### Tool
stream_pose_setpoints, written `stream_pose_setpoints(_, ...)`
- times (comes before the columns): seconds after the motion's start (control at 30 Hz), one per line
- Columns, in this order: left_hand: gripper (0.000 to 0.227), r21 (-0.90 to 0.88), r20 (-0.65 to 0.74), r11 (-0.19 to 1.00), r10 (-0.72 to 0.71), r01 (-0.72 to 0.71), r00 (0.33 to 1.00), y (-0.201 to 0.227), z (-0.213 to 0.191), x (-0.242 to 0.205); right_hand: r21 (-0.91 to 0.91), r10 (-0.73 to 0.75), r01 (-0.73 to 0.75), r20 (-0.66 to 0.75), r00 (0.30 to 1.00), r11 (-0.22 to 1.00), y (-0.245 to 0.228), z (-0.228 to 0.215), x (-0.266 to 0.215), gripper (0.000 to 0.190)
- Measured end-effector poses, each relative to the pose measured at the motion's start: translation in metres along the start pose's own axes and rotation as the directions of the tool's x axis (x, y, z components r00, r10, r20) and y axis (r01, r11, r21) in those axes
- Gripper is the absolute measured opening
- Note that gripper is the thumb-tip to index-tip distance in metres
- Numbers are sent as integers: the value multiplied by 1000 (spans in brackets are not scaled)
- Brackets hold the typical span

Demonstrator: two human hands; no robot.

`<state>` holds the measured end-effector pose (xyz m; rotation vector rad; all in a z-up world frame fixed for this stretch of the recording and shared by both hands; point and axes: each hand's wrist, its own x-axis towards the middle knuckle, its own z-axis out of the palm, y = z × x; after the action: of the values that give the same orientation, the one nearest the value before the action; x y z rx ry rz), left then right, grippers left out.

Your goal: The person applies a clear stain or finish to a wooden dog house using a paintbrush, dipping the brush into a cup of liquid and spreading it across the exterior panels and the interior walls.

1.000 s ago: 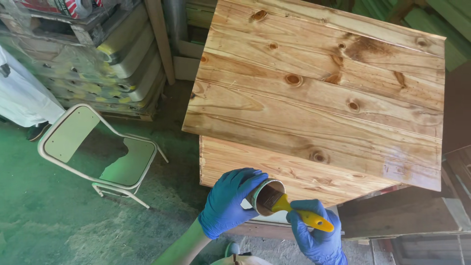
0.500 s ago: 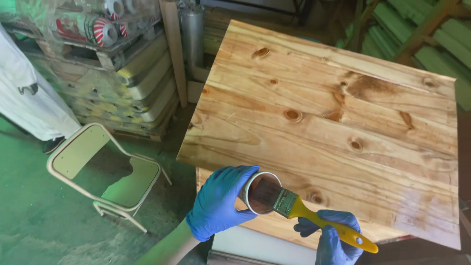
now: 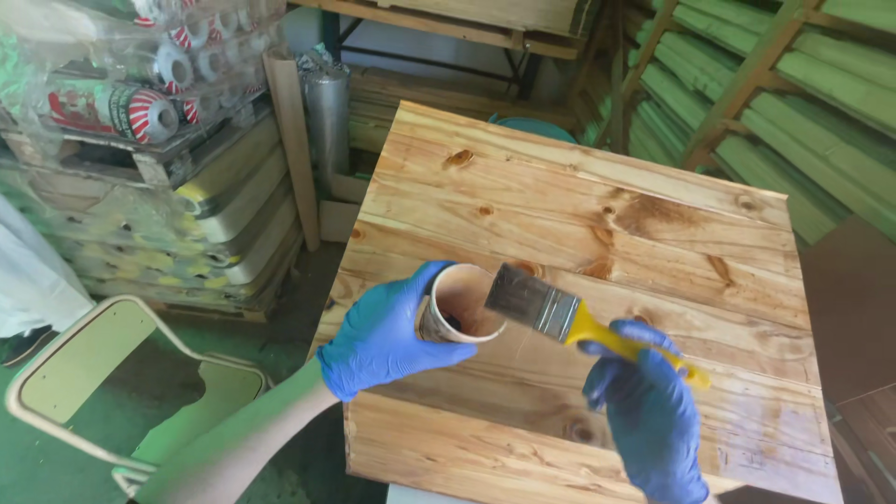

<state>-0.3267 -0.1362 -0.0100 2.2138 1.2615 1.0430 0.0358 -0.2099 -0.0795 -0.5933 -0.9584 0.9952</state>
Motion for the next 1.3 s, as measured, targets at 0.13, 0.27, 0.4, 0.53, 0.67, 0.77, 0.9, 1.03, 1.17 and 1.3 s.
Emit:
stream_pose_setpoints(0.13, 81, -134, 32, 990, -39, 43, 999, -20, -22, 32, -61, -66, 66, 3, 998, 996, -22, 46, 72, 29)
stream_pose_setpoints(0.27, 93, -265, 72, 954, -124, 138, 990, -46, -48, 55, -138, -199, 188, -65, 978, 972, -6, 80, 152, 34)
stream_pose_setpoints(0.4, 93, -239, 59, 963, -113, 124, 992, -75, -74, 78, -126, -245, 236, -64, 967, 964, 25, 108, 223, 32)
stream_pose_setpoints(0.53, 87, -222, 33, 965, -135, 139, 990, -102, -93, 98, -177, -161, 145, -78, 984, 973, 67, 124, 288, 39)
stream_pose_setpoints(0.67, 83, -183, 8, 972, -148, 147, 989, -128, -102, 114, -229, -99, 62, -155, 983, 971, 104, 148, 335, 45)
stream_pose_setpoints(0.77, 86, -170, 26, 967, -185, 187, 982, -138, -108, 121, -264, -122, 78, -153, 981, 961, 129, 156, 366, 49)
stream_pose_setpoints(0.9, 88, -208, 38, 963, -166, 171, 985, -161, -103, 132, -310, -127, 65, -184, 975, 949, 147, 159, 401, 48)
stream_pose_setpoints(1.03, 87, -291, 33, 947, -132, 136, 991, -180, -95, 134, -326, -111, 50, -172, 979, 944, 169, 152, 431, 33)
stream_pose_setpoints(1.17, 86, -338, 56, 935, -97, 110, 994, -188, -92, 132, -379, -74, 32, -98, 992, 925, 188, 145, 451, 31)
stream_pose_setpoints(1.3, 92, -334, 57, 939, -69, 84, 996, -198, -95, 128, -436, -90, 30, -116, 989, 899, 184, 128, 456, 29)
